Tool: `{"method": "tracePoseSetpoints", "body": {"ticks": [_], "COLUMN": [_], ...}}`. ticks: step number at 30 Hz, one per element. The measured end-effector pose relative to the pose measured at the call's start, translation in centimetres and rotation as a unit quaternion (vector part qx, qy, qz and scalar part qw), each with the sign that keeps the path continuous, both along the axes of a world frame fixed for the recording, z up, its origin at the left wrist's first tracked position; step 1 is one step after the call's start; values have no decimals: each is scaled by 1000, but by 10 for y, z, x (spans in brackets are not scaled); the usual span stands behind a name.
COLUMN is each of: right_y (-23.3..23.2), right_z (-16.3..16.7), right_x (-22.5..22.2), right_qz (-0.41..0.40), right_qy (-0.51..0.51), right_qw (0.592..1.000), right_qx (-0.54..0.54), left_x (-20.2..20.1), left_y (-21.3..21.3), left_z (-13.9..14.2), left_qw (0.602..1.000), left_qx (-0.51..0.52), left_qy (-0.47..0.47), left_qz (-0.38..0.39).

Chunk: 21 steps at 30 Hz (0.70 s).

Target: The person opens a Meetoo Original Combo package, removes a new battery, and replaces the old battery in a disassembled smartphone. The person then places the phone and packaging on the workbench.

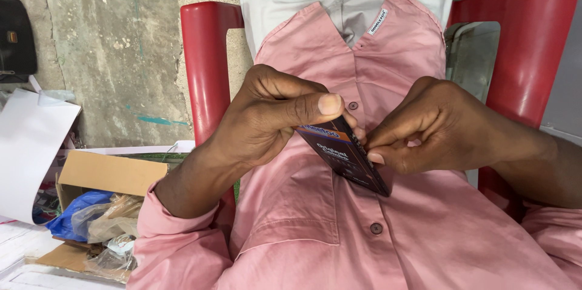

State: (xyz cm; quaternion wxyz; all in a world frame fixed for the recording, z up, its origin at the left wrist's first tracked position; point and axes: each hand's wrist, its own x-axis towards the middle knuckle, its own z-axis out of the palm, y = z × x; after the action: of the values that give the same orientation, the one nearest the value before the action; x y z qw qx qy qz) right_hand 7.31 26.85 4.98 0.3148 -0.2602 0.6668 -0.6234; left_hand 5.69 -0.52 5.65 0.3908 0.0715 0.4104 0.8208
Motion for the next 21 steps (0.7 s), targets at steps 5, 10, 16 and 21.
{"method": "tracePoseSetpoints", "body": {"ticks": [5,10,16,21], "right_y": [0,0,-2,-1], "right_z": [-1,-4,-8,-12], "right_x": [0,0,1,-3], "right_qz": [1,-6,-16,-7], "right_qy": [-7,-15,-34,-20], "right_qw": [1000,1000,999,1000], "right_qx": [-3,12,24,7], "left_x": [0,-1,-2,-4], "left_y": [1,3,5,4], "left_z": [0,-1,-4,-4], "left_qw": [1000,1000,999,999], "left_qx": [5,-8,-28,-21], "left_qy": [-9,-22,-37,-27], "left_qz": [5,13,23,21]}}
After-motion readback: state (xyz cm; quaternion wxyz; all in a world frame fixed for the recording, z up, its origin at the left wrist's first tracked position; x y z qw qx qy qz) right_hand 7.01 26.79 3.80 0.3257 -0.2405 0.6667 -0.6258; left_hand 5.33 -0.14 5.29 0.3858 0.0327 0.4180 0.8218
